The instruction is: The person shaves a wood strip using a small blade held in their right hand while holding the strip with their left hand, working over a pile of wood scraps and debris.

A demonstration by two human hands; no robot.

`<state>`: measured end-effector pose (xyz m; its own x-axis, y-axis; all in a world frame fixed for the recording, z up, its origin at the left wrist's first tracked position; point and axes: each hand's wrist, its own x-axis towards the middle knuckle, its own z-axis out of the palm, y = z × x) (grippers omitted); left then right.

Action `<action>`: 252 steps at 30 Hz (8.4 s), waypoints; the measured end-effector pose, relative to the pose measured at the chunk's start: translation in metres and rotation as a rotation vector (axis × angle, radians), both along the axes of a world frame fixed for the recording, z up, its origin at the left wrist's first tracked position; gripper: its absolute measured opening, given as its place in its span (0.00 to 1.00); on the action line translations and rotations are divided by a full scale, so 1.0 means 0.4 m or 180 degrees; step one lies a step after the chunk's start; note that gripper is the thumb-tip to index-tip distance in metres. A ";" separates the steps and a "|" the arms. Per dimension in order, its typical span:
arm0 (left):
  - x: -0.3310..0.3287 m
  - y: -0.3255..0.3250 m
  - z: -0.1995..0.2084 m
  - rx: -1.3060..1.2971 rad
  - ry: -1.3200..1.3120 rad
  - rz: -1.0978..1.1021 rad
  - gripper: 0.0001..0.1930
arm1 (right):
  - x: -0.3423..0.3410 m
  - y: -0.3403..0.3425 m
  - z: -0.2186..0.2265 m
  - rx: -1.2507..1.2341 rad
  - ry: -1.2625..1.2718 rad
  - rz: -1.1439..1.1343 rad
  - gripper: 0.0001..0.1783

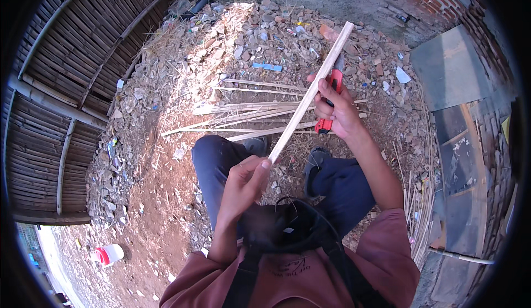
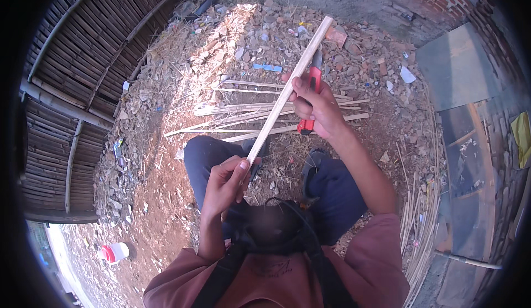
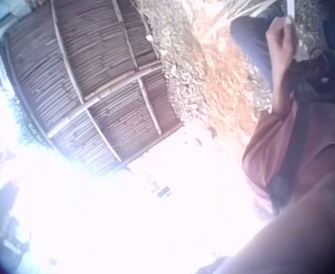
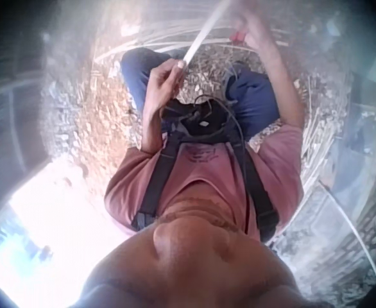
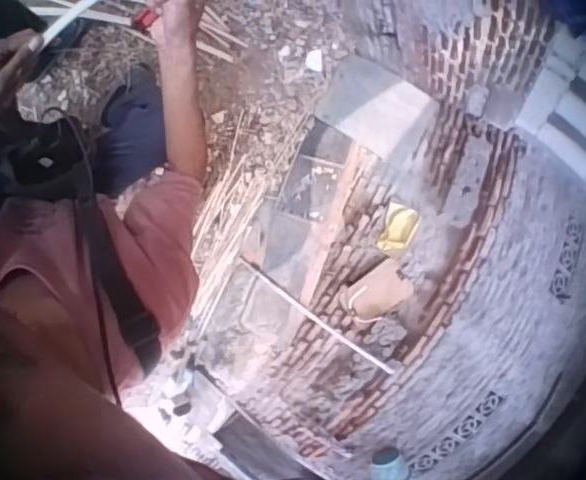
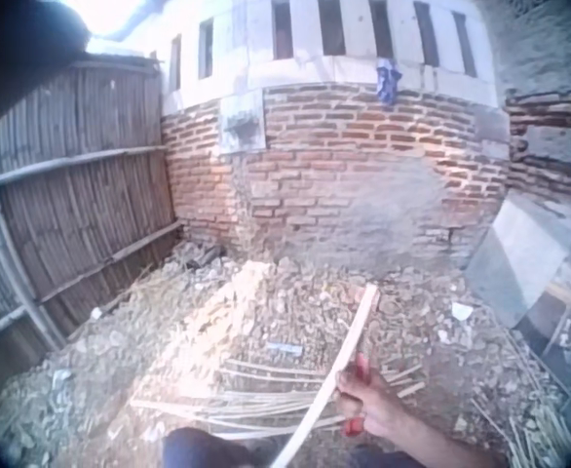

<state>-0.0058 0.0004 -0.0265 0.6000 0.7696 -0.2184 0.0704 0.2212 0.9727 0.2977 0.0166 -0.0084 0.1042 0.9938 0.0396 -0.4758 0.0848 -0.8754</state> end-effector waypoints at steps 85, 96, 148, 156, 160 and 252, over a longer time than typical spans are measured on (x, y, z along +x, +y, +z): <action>0.024 -0.005 0.068 0.0476 -0.0234 0.0926 0.16 | -0.206 -0.093 0.024 0.1783 -0.4116 -0.0816 0.16; 0.020 -0.019 0.058 0.0276 -0.0305 0.0901 0.15 | -0.206 -0.098 0.026 0.1829 -0.4181 -0.0957 0.15; -0.056 -0.070 -0.005 0.0896 0.0288 0.0806 0.17 | -0.037 -0.013 0.067 0.1368 -0.4123 -0.1463 0.14; -0.093 -0.091 -0.030 0.0874 0.0366 0.0745 0.17 | 0.021 0.025 0.050 0.1139 -0.3967 -0.1504 0.16; -0.114 -0.109 -0.027 0.0600 0.0530 0.0726 0.17 | 0.077 0.062 0.034 0.0970 -0.4018 -0.1545 0.17; 0.022 -0.033 0.075 0.0519 -0.0161 0.0519 0.07 | -0.197 -0.082 0.004 0.2325 -0.4211 -0.0350 0.18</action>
<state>0.0031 -0.0129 0.0036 0.4718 0.8799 -0.0561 -0.0032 0.0653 0.9979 0.2189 -0.0162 -0.0068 -0.3302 0.7051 0.6276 0.6338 0.6583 -0.4062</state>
